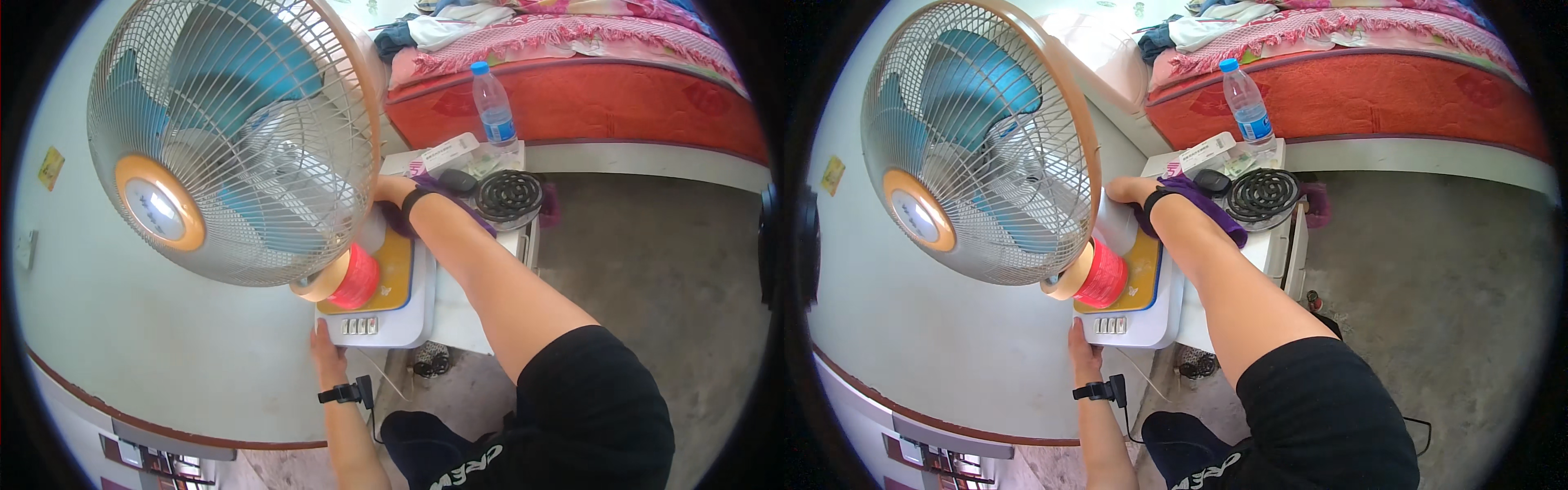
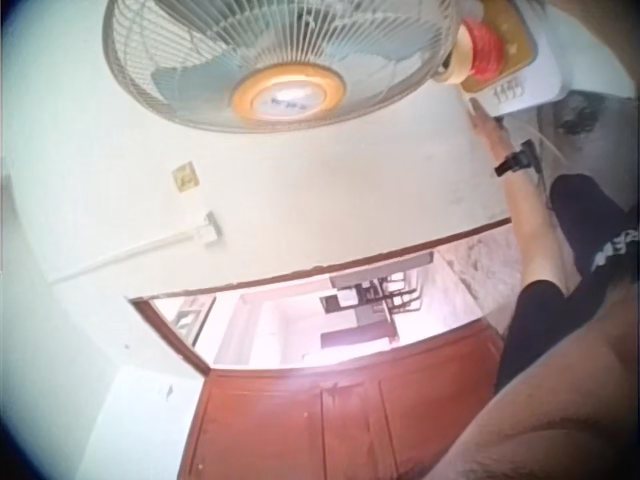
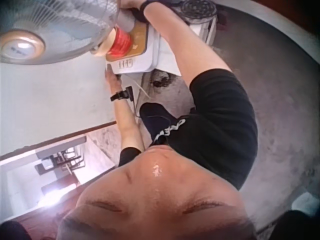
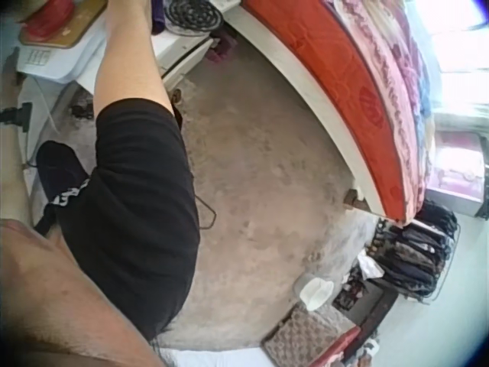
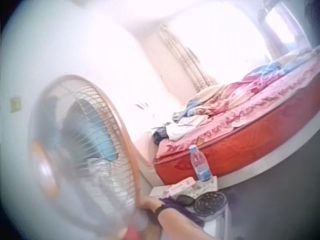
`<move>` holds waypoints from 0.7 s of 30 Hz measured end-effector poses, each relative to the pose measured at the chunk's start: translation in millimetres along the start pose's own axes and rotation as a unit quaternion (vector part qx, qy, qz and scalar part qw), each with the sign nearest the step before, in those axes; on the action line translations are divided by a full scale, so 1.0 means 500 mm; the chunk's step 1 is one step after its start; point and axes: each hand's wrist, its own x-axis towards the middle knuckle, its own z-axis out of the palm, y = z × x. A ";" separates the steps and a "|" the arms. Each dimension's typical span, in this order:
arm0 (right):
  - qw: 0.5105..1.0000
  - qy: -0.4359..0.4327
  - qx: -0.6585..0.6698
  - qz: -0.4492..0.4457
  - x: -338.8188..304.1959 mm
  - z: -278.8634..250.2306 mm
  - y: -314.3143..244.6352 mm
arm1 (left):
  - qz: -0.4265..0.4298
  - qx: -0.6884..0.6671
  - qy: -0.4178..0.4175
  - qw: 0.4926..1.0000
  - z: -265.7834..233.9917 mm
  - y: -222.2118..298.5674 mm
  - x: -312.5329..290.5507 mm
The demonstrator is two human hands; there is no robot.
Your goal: The person wipes the base and buttons of an electric fan with a purple cloth.
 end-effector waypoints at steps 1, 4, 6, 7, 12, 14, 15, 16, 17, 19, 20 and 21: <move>1.000 0.003 -0.003 -0.001 -0.002 0.002 -0.008 | 0.003 0.001 0.002 1.000 -0.006 -0.001 0.002; 1.000 0.022 -0.018 0.003 -0.020 -0.005 -0.022 | 0.014 0.004 -0.006 1.000 -0.010 -0.004 0.011; 0.998 0.043 -0.035 0.010 -0.047 -0.019 -0.013 | -0.007 0.011 0.005 1.000 0.005 -0.010 0.018; 0.994 0.059 -0.093 0.005 -0.075 -0.070 0.036 | -0.013 0.003 -0.027 1.000 0.063 -0.021 0.019; 0.973 0.174 0.010 0.152 -0.151 -0.011 -0.147 | 0.007 0.007 0.034 0.999 -0.021 0.009 0.007; 0.935 0.302 0.088 0.162 -0.171 -0.036 -0.151 | 0.004 0.024 0.033 0.999 0.002 0.006 0.008; 0.934 0.305 0.086 0.163 -0.179 -0.039 -0.158 | 0.004 0.042 0.043 0.998 0.007 0.006 0.008; 0.894 0.366 0.236 0.103 -0.185 -0.035 -0.165 | 0.003 0.041 0.042 0.998 0.010 0.003 0.007; 0.826 0.414 0.380 0.040 -0.189 -0.027 -0.176 | 0.007 0.031 0.049 0.998 0.011 0.002 0.006; 0.804 0.426 0.415 0.017 -0.194 -0.006 -0.194 | 0.009 0.020 0.056 0.998 0.014 0.001 0.003; 0.850 0.389 0.348 -0.070 -0.196 -0.001 -0.195 | 0.013 0.005 0.041 0.999 0.019 0.001 0.002; 0.884 0.345 0.275 -0.156 -0.199 0.005 -0.197 | 0.017 -0.010 0.027 0.999 0.023 0.001 0.001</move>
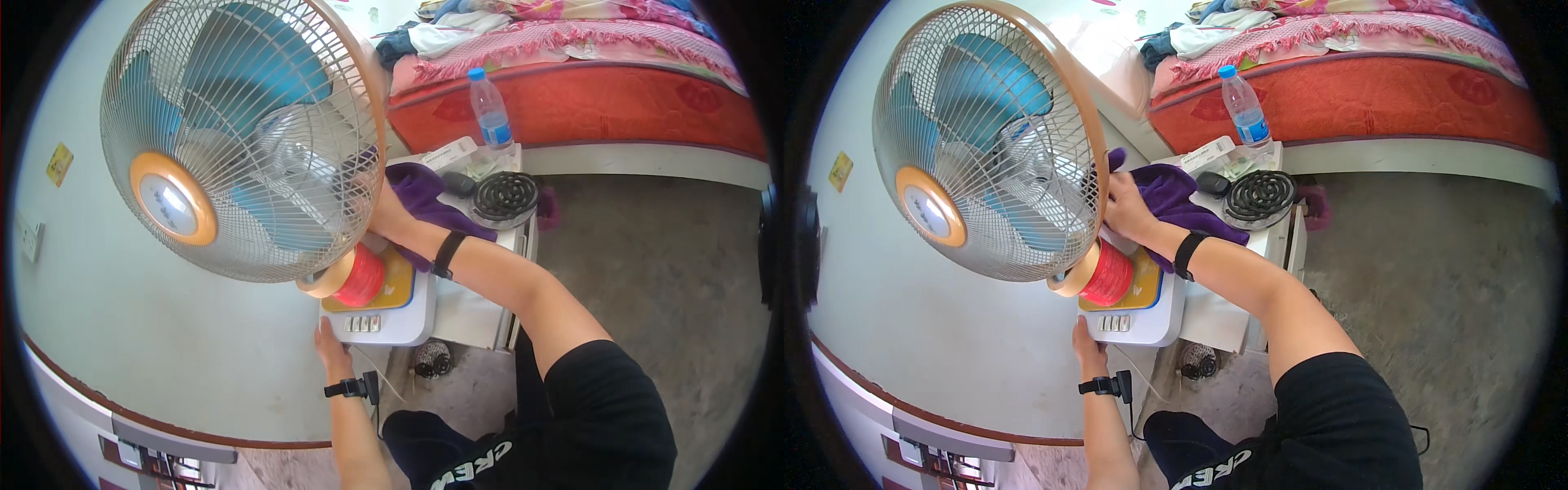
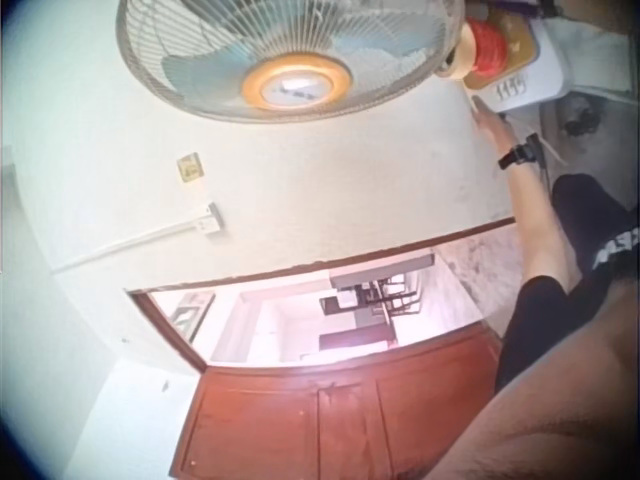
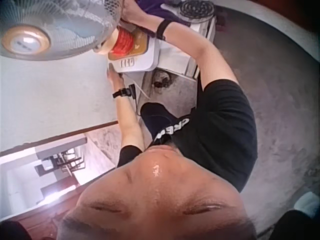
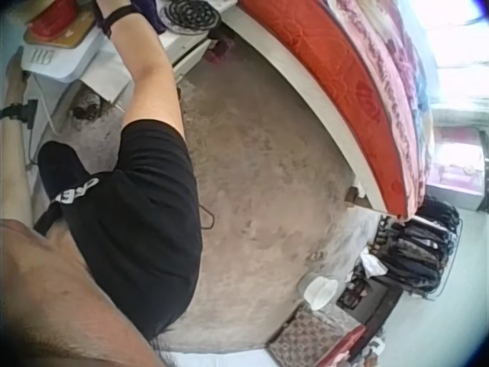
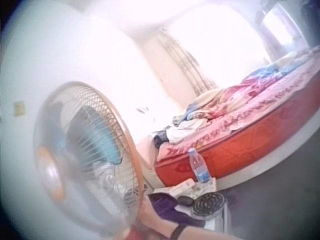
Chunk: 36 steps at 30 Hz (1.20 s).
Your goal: The person wipes the base and buttons of an electric fan with a purple cloth.
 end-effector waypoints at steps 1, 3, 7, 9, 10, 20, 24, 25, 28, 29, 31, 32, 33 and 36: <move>1.000 -0.002 0.003 0.001 -0.013 0.011 -0.001 | 0.001 0.000 0.004 1.000 -0.007 0.001 0.002; 0.971 -0.132 -0.196 -0.034 -0.040 0.025 -0.005 | -0.002 0.021 0.012 1.000 -0.022 0.003 0.006; 0.941 -0.199 -0.263 -0.075 -0.049 -0.018 0.025 | 0.001 0.049 0.008 0.999 -0.007 -0.001 0.003; 0.916 -0.254 -0.304 -0.071 -0.055 -0.041 0.024 | -0.002 0.026 0.025 0.999 -0.006 0.001 0.001; 0.886 -0.304 -0.344 -0.064 -0.056 -0.046 0.020 | -0.003 0.025 0.025 0.999 -0.007 0.000 0.001; 0.994 -0.074 -0.031 -0.079 0.087 -0.014 -0.015 | -0.006 0.038 0.010 0.999 -0.006 -0.008 -0.002; 0.930 -0.024 -0.228 -0.289 0.058 0.007 0.011 | -0.005 0.042 0.005 0.999 0.016 -0.003 -0.011; 0.930 -0.027 -0.229 -0.287 0.037 0.008 0.013 | -0.008 0.041 0.005 0.999 0.017 -0.002 -0.017; 0.924 -0.215 -0.314 -0.043 -0.004 -0.013 0.006 | 0.001 0.001 0.060 0.998 0.023 0.009 -0.033; 0.916 -0.248 -0.314 0.038 -0.008 -0.024 -0.002 | -0.001 0.013 0.054 0.998 0.020 0.013 -0.034; 0.900 -0.283 -0.311 0.115 -0.023 -0.039 -0.026 | -0.003 0.023 0.051 0.998 0.018 0.018 -0.039; 0.870 -0.319 -0.362 0.098 -0.033 -0.050 -0.048 | -0.005 0.012 0.066 0.998 0.024 0.018 -0.041; 0.837 -0.353 -0.411 0.079 -0.038 -0.060 -0.068 | -0.007 0.000 0.081 0.997 0.026 0.019 -0.043; 0.879 -0.315 -0.346 0.093 -0.023 -0.107 -0.099 | 0.001 0.013 0.054 0.998 0.031 0.006 -0.040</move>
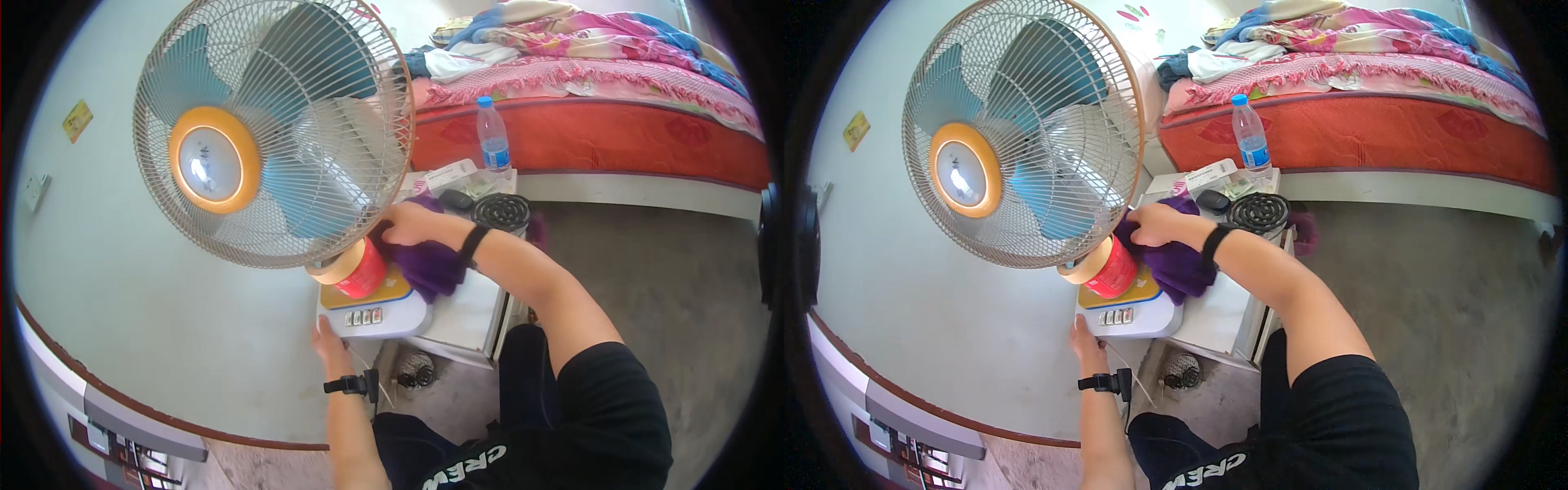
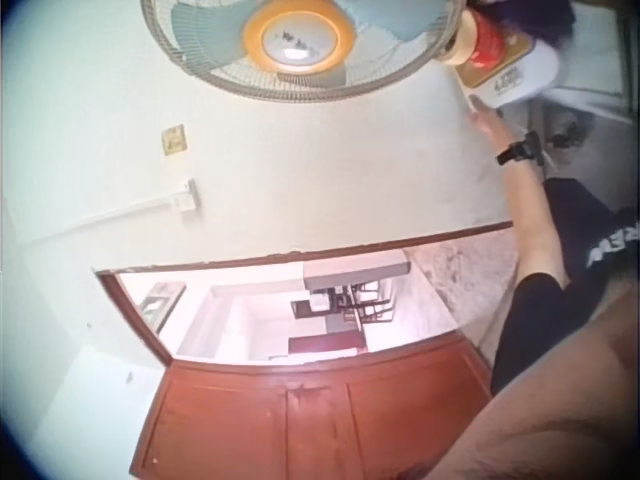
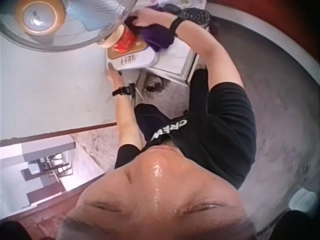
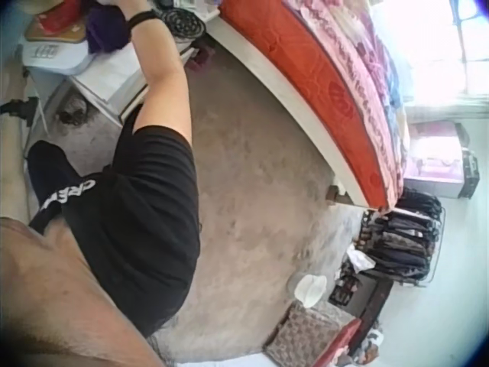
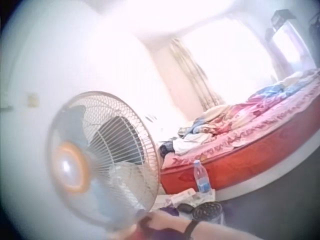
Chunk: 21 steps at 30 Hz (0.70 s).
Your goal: The person wipes the base and buttons of an electric fan with a purple cloth.
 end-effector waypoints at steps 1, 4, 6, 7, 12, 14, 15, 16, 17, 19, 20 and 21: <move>0.998 0.048 0.034 -0.004 -0.003 -0.007 -0.009 | 0.004 -0.003 0.003 1.000 -0.003 0.000 0.004; 0.939 0.200 0.273 -0.065 0.005 -0.012 -0.049 | -0.009 0.013 0.024 1.000 -0.019 -0.002 0.010; 0.889 0.168 0.406 -0.129 0.064 -0.019 0.012 | 0.000 -0.017 0.001 1.000 0.010 -0.010 0.001; 0.811 0.123 0.538 -0.193 0.090 -0.015 0.000 | 0.000 -0.016 0.007 1.000 0.004 -0.011 0.006; 0.919 0.261 -0.155 -0.253 0.107 0.037 -0.007 | 0.005 0.001 0.023 1.000 0.012 -0.010 0.002; 0.972 0.164 -0.041 -0.160 0.089 0.047 -0.032 | 0.009 -0.008 0.029 0.999 0.000 -0.005 -0.002; 0.994 0.065 0.069 -0.061 0.077 0.053 -0.044 | 0.015 -0.018 0.031 0.999 -0.004 -0.003 -0.002; 0.981 0.138 0.056 -0.124 0.045 0.063 -0.030 | 0.010 -0.018 0.026 0.999 0.006 0.001 -0.011; 0.982 0.140 0.050 -0.120 0.040 0.060 -0.005 | 0.001 -0.024 0.033 0.999 0.024 0.008 -0.020; 0.989 0.147 0.003 -0.017 0.039 0.042 0.038 | -0.011 -0.031 0.034 0.999 0.050 0.009 -0.026; 0.980 0.131 0.132 0.072 0.040 0.025 0.041 | -0.005 -0.043 0.025 0.999 0.045 0.002 -0.018; 0.926 0.100 0.267 0.249 0.007 -0.017 -0.090 | 0.006 -0.053 0.047 0.997 -0.013 -0.002 0.003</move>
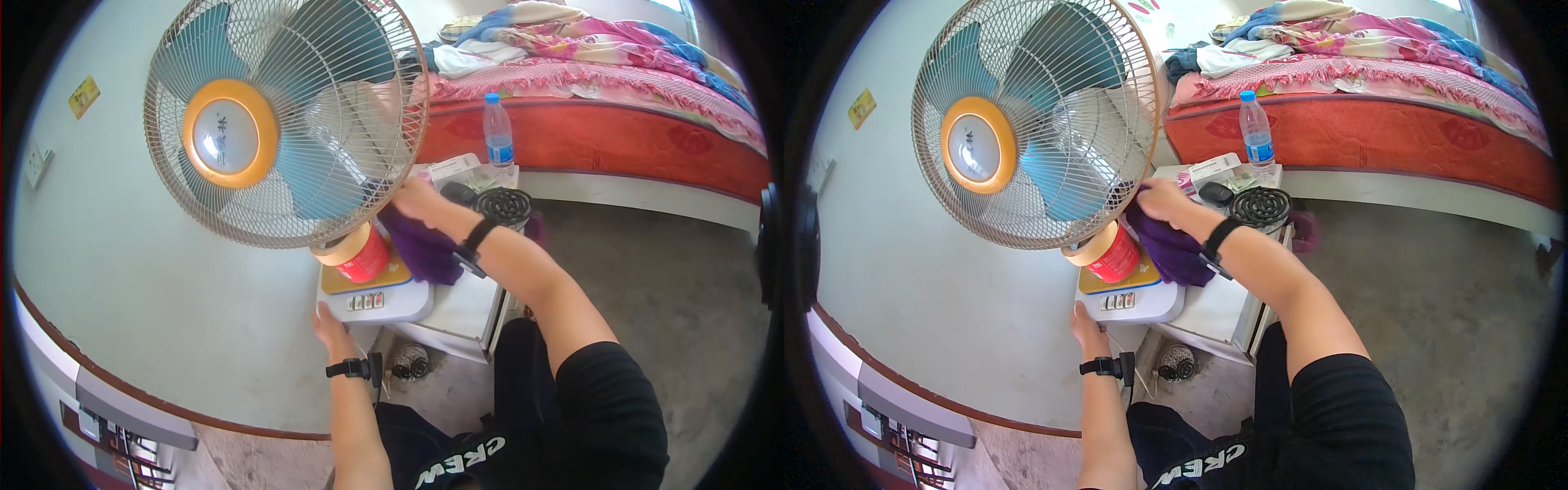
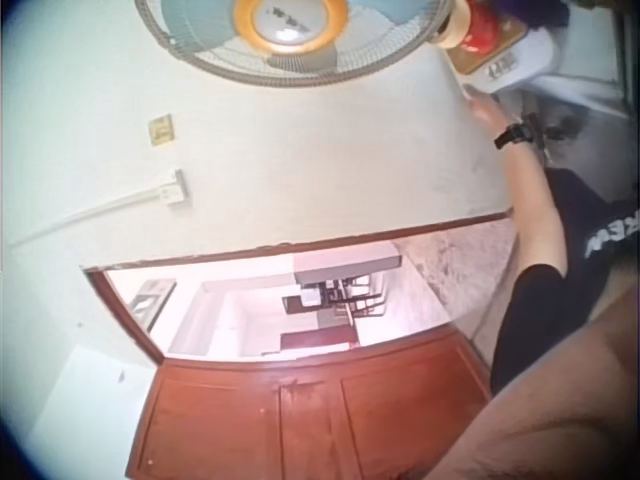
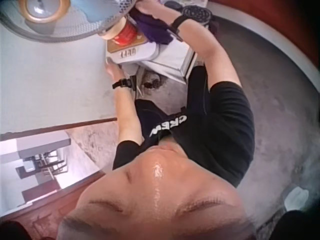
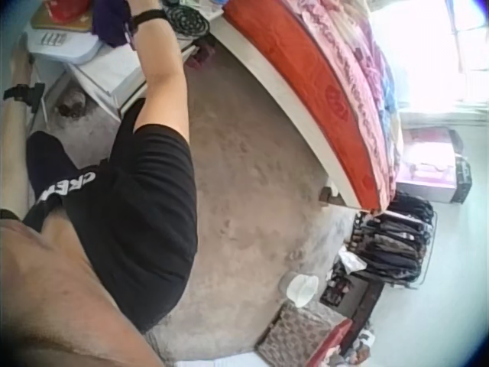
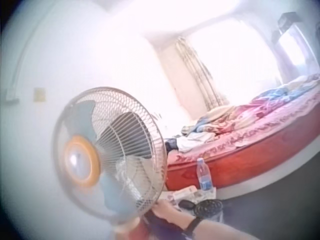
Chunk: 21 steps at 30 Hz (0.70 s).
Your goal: The person wipes the base and buttons of an electric fan with a purple cloth.
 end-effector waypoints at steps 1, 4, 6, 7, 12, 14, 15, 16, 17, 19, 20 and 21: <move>0.991 0.009 0.133 -0.029 -0.013 -0.038 0.008 | -0.004 -0.003 -0.013 1.000 0.018 -0.005 -0.007; 0.873 -0.070 0.482 -0.024 -0.095 -0.117 0.006 | 0.009 -0.016 0.001 1.000 0.015 -0.007 -0.010; 0.843 -0.014 0.535 -0.047 -0.173 -0.172 0.019 | 0.005 -0.046 -0.007 0.999 0.045 -0.011 -0.041; 0.844 -0.008 0.535 -0.034 -0.205 -0.179 0.039 | 0.002 -0.050 -0.006 0.999 0.046 -0.022 -0.038; 0.979 0.036 -0.137 -0.145 -0.300 -0.081 0.151 | 0.082 -0.072 0.097 0.989 0.053 -0.044 -0.048; 0.960 -0.007 -0.155 -0.232 -0.298 -0.047 0.161 | 0.067 -0.081 0.092 0.990 0.071 -0.024 -0.083; 0.960 -0.027 -0.172 -0.218 -0.295 -0.039 0.149 | 0.057 -0.092 0.089 0.990 0.077 -0.019 -0.093; 0.950 -0.051 -0.202 -0.233 -0.283 -0.027 0.146 | 0.057 -0.091 0.087 0.990 0.070 -0.025 -0.088; 0.944 -0.062 -0.224 -0.235 -0.276 -0.016 0.141 | 0.049 -0.069 0.082 0.993 0.056 -0.033 -0.079; 0.938 -0.072 -0.246 -0.234 -0.265 -0.001 0.140 | 0.039 -0.046 0.073 0.996 0.031 -0.029 -0.072; 0.936 -0.082 -0.250 -0.233 -0.260 -0.010 0.148 | -0.004 -0.021 0.027 0.999 0.031 -0.015 -0.089; 0.935 -0.092 -0.255 -0.231 -0.256 -0.019 0.156 | -0.048 0.004 -0.020 0.999 0.030 -0.011 -0.096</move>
